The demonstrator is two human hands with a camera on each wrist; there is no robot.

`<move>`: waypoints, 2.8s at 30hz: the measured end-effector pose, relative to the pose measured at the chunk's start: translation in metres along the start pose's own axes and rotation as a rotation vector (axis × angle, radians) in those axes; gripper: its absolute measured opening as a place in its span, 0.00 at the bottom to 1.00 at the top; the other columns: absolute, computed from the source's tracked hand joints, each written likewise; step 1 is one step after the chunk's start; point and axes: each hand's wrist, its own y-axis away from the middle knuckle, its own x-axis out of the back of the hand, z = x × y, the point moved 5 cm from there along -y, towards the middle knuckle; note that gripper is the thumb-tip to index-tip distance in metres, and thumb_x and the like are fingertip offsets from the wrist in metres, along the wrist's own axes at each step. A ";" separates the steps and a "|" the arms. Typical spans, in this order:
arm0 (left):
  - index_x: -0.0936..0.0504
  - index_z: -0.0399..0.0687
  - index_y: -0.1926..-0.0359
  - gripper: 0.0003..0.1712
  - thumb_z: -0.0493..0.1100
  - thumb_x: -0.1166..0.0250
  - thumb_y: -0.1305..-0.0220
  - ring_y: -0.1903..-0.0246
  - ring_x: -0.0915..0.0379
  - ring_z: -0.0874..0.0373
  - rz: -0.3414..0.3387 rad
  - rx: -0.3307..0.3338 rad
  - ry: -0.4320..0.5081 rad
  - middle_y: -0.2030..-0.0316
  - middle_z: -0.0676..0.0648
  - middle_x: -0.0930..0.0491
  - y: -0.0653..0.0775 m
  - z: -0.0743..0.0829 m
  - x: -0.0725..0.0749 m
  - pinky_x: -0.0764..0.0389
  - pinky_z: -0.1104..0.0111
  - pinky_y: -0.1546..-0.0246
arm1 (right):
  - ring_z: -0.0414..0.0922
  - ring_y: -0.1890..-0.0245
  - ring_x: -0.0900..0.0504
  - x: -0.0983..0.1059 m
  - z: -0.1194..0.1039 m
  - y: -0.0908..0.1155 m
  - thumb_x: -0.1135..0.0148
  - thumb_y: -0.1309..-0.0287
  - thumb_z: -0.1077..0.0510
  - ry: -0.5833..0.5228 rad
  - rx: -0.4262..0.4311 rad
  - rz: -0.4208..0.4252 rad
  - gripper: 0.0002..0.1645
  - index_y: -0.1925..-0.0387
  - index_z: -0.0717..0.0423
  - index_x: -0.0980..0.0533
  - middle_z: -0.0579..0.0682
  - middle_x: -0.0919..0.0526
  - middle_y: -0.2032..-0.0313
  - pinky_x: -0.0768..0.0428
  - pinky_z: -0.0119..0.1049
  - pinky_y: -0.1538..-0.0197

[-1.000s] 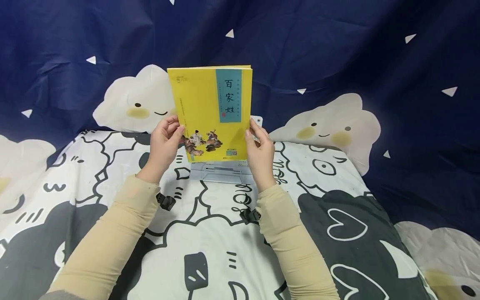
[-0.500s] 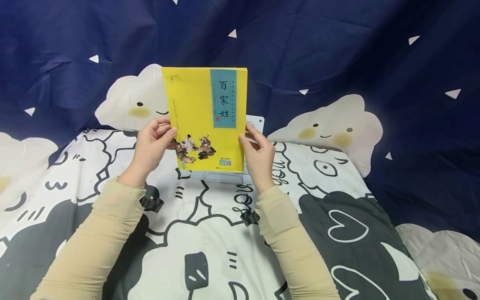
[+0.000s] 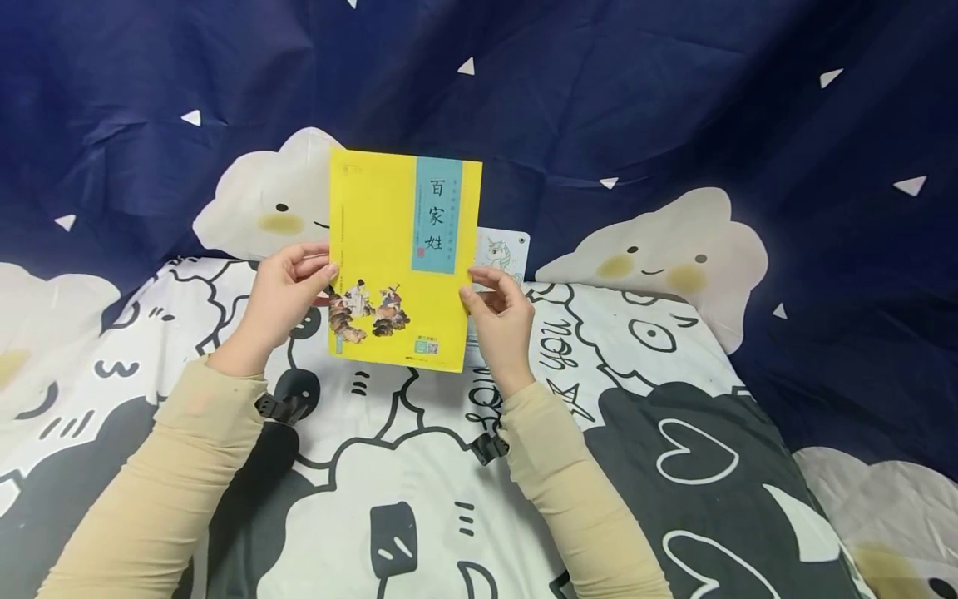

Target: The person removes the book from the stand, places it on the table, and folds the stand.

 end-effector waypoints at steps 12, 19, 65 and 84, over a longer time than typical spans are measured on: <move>0.28 0.39 0.33 0.25 0.43 0.42 0.27 0.59 0.23 0.69 -0.105 0.090 -0.086 0.41 0.36 0.21 0.008 -0.014 0.023 0.16 0.76 0.66 | 0.37 0.64 0.19 -0.020 0.012 0.021 0.38 0.36 0.66 -0.026 -0.098 -0.120 0.21 0.41 0.58 0.22 0.55 0.19 0.45 0.16 0.27 0.56; 0.30 0.43 0.30 0.28 0.46 0.42 0.27 0.60 0.23 0.69 -0.140 0.137 -0.137 0.40 0.36 0.22 0.016 -0.022 0.037 0.16 0.75 0.66 | 0.37 0.65 0.19 -0.032 0.013 0.033 0.39 0.35 0.66 -0.043 -0.155 -0.139 0.22 0.40 0.59 0.23 0.57 0.20 0.43 0.16 0.27 0.56; 0.36 0.36 0.28 0.32 0.41 0.39 0.29 0.61 0.23 0.63 -0.320 0.279 -0.378 0.40 0.25 0.28 0.065 -0.095 0.110 0.16 0.71 0.65 | 0.48 0.57 0.14 -0.110 0.046 0.101 0.40 0.38 0.66 -0.065 -0.489 -0.551 0.31 0.33 0.65 0.31 0.63 0.23 0.40 0.16 0.39 0.47; 0.39 0.30 0.29 0.32 0.38 0.43 0.28 0.56 0.18 0.52 -0.441 0.336 -0.399 0.39 0.22 0.30 0.070 -0.115 0.111 0.14 0.60 0.60 | 0.52 0.47 0.16 -0.120 0.064 0.113 0.40 0.37 0.63 -0.067 -0.631 -0.630 0.35 0.31 0.68 0.36 0.63 0.29 0.33 0.27 0.44 0.32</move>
